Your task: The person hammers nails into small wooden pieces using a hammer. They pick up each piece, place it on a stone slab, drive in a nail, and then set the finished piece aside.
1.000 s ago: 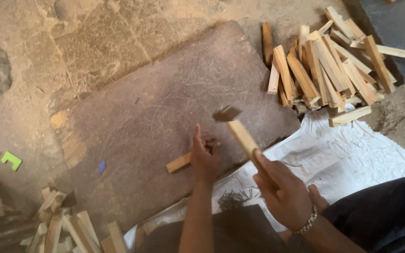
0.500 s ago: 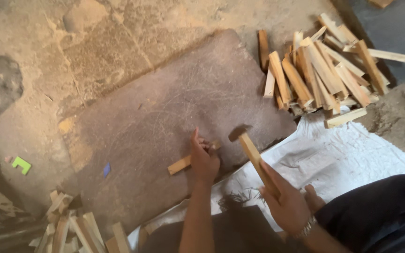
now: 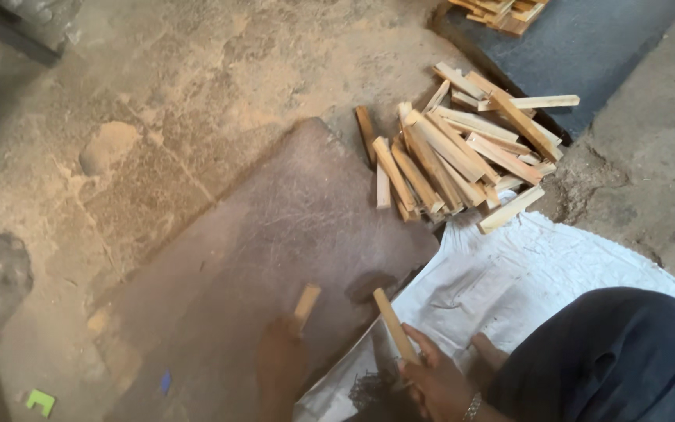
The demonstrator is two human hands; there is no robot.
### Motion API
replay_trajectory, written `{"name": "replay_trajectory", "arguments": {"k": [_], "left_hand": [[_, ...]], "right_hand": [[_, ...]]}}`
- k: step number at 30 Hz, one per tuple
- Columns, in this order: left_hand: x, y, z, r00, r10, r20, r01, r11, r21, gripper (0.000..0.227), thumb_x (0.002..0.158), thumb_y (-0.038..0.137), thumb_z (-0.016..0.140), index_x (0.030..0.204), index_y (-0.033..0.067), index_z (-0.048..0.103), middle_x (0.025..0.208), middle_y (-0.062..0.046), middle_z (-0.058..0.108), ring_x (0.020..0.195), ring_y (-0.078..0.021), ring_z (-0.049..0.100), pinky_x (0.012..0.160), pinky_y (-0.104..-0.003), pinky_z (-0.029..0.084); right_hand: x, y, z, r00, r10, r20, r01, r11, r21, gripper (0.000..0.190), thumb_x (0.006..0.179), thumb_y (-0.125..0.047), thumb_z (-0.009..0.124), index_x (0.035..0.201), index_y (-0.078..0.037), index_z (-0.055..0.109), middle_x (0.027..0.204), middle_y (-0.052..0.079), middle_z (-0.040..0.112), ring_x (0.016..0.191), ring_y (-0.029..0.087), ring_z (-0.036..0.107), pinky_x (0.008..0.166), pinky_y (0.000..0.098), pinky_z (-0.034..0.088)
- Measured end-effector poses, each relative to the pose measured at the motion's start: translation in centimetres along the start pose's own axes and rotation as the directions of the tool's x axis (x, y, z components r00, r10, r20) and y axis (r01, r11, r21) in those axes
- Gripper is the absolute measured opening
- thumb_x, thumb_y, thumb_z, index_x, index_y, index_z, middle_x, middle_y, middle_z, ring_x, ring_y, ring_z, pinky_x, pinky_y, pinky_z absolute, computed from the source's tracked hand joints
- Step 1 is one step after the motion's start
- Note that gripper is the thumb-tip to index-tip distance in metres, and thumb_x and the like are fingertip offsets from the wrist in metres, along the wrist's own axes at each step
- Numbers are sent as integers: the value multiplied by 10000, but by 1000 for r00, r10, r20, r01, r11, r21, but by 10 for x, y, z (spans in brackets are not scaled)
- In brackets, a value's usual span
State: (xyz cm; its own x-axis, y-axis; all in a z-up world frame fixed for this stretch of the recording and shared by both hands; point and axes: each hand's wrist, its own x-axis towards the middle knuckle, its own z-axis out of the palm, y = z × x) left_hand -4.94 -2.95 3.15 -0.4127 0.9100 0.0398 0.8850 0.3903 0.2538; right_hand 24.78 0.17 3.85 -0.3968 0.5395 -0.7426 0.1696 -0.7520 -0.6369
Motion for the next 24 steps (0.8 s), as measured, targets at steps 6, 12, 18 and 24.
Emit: {"name": "replay_trajectory", "arguments": {"k": [6,12,18,24], "left_hand": [[80,118,-43,840,-198,506,543,294,-787,198,981,158,624,1096,26,716,803,-76,668,646,-144,608,572,-286,514],[144,231,-81,932,-102,347,362,286,-887,648,940,400,706,1427,53,455,1297,-149,604,1204,-217,598,1040,-406,458],[72,161,-71,994,7,112,83,631,-772,559,870,384,738,1318,70,620,1344,-157,587,1203,-267,605,1000,-398,516],[-69,-52,-46,901,-416,120,425,794,-435,396,844,325,750,1141,63,729,1057,-173,747,988,-315,727,861,-429,568]], "right_hand": [[16,15,-2,995,-85,61,79,993,93,829,851,-115,715,1579,-292,359,744,74,659,466,160,543,396,317,434],[6,2,-2,999,36,7,-36,997,75,802,870,-157,701,1580,-326,369,746,63,625,460,150,499,378,327,412],[12,12,-8,998,-64,22,62,997,51,771,880,-164,673,1575,-301,370,774,99,636,451,174,506,370,332,438],[29,19,-37,931,-253,264,223,965,140,952,808,-95,619,1615,-379,203,891,141,682,559,192,631,413,339,549]]}}
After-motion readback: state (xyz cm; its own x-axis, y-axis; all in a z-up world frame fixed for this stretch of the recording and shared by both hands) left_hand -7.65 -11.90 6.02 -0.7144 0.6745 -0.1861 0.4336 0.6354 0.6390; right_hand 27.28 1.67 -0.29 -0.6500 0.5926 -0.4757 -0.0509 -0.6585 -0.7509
